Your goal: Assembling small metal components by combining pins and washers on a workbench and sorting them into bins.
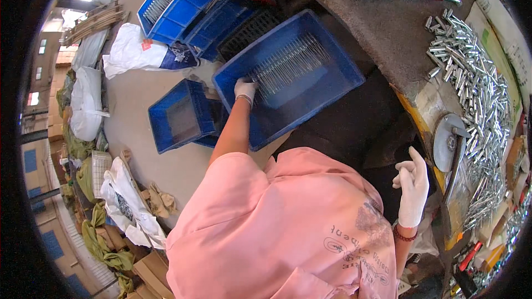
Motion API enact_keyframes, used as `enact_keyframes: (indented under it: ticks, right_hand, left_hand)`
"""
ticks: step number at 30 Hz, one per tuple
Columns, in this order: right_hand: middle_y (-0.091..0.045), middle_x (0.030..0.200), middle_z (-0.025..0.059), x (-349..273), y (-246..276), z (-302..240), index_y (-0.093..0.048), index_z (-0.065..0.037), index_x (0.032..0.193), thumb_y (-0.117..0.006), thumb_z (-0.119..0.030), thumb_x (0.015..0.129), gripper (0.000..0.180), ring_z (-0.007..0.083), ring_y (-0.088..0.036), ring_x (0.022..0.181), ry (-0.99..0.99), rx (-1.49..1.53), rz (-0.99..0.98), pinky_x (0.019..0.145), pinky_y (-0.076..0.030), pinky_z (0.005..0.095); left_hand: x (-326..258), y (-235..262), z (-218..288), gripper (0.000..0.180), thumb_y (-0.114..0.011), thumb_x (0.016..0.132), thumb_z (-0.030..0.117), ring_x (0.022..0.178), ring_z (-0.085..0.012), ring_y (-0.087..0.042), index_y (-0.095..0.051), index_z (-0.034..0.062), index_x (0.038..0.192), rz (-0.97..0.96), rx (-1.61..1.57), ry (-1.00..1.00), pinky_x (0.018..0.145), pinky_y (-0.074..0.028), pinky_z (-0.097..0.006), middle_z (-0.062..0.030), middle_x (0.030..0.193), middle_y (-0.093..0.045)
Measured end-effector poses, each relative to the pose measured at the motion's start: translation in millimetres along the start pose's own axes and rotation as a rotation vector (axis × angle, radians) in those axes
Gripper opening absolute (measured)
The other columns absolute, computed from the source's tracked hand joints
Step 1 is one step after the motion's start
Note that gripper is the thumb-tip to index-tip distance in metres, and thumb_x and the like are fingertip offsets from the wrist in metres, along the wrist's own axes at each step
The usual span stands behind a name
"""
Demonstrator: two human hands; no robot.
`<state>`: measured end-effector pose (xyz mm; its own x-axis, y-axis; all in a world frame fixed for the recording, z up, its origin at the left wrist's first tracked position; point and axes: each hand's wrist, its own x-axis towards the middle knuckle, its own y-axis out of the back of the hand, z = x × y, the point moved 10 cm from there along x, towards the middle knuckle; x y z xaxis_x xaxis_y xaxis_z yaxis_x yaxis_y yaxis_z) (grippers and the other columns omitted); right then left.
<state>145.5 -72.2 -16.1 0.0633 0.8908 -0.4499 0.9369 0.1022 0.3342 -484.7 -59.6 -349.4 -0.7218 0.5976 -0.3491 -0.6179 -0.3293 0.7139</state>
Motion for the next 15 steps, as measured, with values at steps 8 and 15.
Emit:
enact_keyframes:
  ticks: [8, 15]
  right_hand:
    - [-0.069, 0.106, 0.0056, -5.0, 9.4, 6.1, -0.055, -0.003, 0.153, -0.057, -0.004, 0.104, 0.049, 0.0086, -0.061, 0.077, 0.032, 0.097, -0.027, 0.071, -0.054, 0.0240]
    - [-0.071, 0.094, 0.0026, 4.7, -3.6, 9.8, -0.065, -0.004, 0.142, -0.069, -0.002, 0.099, 0.043, 0.0081, -0.065, 0.073, 0.065, 0.093, -0.093, 0.068, -0.055, 0.0251]
  left_hand:
    - [49.3, -5.8, -0.7, 0.041, -0.070, 0.086, 0.018, 0.124, -0.0421, -0.070, -0.076, 0.0013, 0.123, 0.047, 0.248, -0.155, 0.105, -0.054, -0.046, -0.0248, 0.128, -0.075]
    - [-71.1, 79.4, 154.8, 0.028, -0.076, 0.099, 0.023, 0.097, -0.0270, -0.072, -0.072, 0.0002, 0.115, 0.397, -0.118, -0.441, 0.091, -0.055, -0.039, -0.0144, 0.105, -0.076]
